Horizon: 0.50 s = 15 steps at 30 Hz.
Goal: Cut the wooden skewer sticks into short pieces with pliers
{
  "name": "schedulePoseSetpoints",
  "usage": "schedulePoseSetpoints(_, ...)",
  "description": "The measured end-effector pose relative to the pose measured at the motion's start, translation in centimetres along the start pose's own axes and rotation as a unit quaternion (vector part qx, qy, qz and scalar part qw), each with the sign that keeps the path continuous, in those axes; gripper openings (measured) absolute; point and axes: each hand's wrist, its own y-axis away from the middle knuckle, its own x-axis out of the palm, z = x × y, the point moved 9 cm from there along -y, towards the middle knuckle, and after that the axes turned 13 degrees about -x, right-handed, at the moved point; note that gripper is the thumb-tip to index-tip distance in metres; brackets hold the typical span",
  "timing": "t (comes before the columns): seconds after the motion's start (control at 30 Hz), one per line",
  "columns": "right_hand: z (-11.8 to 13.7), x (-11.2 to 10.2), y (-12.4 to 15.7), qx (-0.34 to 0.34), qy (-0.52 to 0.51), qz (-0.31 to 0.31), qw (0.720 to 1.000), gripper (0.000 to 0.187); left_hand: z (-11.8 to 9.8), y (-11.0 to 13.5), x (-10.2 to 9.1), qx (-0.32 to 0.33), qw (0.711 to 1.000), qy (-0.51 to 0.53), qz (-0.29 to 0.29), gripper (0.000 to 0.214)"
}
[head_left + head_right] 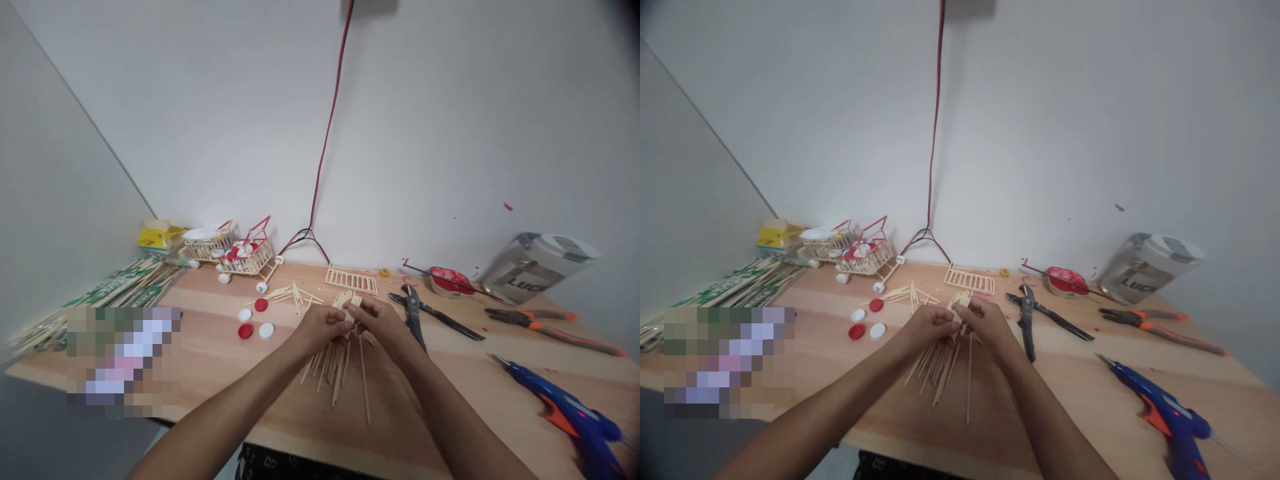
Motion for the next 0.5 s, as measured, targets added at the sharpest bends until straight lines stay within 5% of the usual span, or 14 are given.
schedulePoseSetpoints(0.33,0.4,0.7,0.2,0.018,0.007,0.022,1.0,0.034,1.2,0.3,-0.2,-0.018,0.999,0.045,-0.021,0.034)
schedulePoseSetpoints(0.5,-0.3,-0.2,0.3,0.036,0.01,0.035,0.999,0.034,0.2,0.9,-0.2,-0.02,0.998,-0.048,-0.023,0.032)
